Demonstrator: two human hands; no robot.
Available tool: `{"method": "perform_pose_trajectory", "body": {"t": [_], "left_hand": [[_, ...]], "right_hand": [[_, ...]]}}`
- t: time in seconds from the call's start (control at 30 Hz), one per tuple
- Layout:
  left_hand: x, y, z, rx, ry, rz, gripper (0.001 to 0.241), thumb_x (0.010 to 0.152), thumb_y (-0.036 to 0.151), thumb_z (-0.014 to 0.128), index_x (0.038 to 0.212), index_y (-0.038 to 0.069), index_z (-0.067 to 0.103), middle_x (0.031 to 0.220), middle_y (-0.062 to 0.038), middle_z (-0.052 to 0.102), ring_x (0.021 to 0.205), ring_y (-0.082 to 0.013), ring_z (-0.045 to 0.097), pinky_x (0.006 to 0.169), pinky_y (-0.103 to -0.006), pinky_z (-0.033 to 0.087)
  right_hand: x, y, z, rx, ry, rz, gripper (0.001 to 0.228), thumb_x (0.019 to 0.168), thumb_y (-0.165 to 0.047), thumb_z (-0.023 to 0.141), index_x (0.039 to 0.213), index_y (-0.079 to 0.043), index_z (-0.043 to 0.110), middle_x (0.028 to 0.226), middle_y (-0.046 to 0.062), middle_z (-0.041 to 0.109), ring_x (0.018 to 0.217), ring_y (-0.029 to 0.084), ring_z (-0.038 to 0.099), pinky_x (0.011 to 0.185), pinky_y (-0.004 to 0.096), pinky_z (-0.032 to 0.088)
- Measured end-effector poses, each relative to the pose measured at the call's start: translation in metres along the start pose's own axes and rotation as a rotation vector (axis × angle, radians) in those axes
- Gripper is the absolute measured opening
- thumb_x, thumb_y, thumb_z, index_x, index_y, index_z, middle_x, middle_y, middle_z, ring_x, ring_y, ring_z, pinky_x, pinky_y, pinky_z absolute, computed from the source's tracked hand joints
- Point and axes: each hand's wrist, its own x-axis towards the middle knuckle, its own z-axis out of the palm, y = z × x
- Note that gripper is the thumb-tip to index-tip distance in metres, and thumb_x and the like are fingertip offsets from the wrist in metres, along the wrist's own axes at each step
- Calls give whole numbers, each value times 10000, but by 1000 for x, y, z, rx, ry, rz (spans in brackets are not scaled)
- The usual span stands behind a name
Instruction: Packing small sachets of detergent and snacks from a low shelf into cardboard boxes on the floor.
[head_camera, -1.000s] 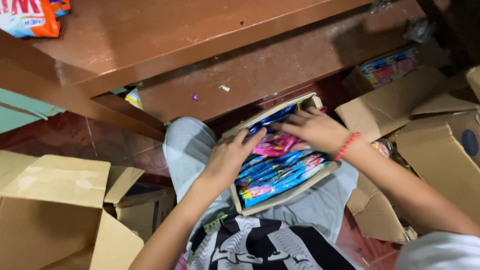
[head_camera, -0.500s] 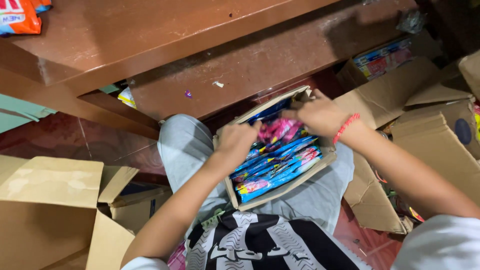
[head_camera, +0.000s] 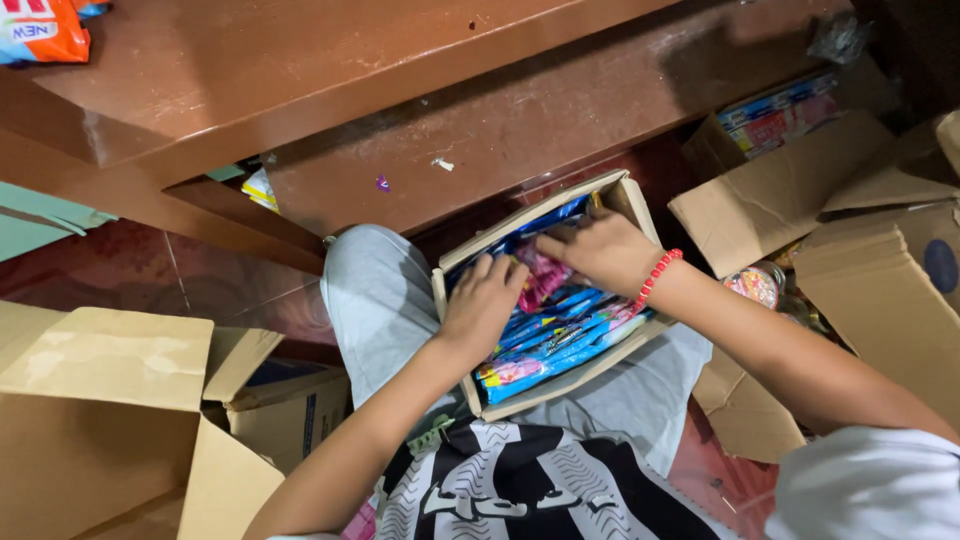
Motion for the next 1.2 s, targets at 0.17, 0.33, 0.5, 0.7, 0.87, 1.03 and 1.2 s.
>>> {"method": "perform_pose_trajectory", "body": {"t": [0.17,0.33,0.5,0.7,0.87,1.03,1.2], "left_hand": [[-4,-8,1,-160,-241,45,470,837,-28,552,1304,23,553,1117,-223,684,1023,-394,680,830,-493,565],[7,3,-24,-154,-677,-23,596,885,8,522,1478,40,466,1017,-256,712,985,-412,694,860,-505,541],[-14,-6,19,-149,-458,-27,463,936,233,550,1339,15,492,1100,-264,685,1034,-425,673,747,-547,539],[-10,0,6,-114,-516,-90,471,1025,416,543,1311,43,561,1177,-221,687,1117,-381,658,883,-501,548],[-10,1,9,-130,-220,-21,543,952,396,575,1329,6,558,1295,-218,652,1160,-377,624,905,-483,529],[-18,1,35,-84,-129,20,588,979,369,551,1435,1,508,1338,-224,612,1242,-374,560,1075,-494,382],[-16,2,32,-70,-303,-13,518,990,386,533,1403,73,542,1309,-227,574,1219,-400,523,1111,-527,291]], "right_hand": [[-14,-7,5,124,-260,22,466,858,-159,616,1322,-201,612,813,146,712,682,355,706,566,491,554],[-18,1,-2,261,-419,22,411,849,-160,628,1258,-197,623,806,144,715,754,360,707,637,502,551],[-24,20,37,656,-250,-32,542,919,-241,646,1423,-125,486,1268,212,616,1034,432,629,864,523,505],[-27,25,38,605,-191,-104,607,932,-418,649,1439,-114,509,1343,205,606,1197,422,568,1025,489,450],[-26,15,29,541,-223,-3,561,988,-441,558,1415,-79,536,1385,191,594,1267,404,542,1076,470,435],[-40,-7,63,367,-204,102,519,1018,-399,463,1449,-113,511,1447,160,548,1330,383,477,1118,498,378],[-45,-16,63,266,-136,98,515,1018,-398,455,1454,-124,476,1481,143,486,1342,381,433,1104,515,329]]}}
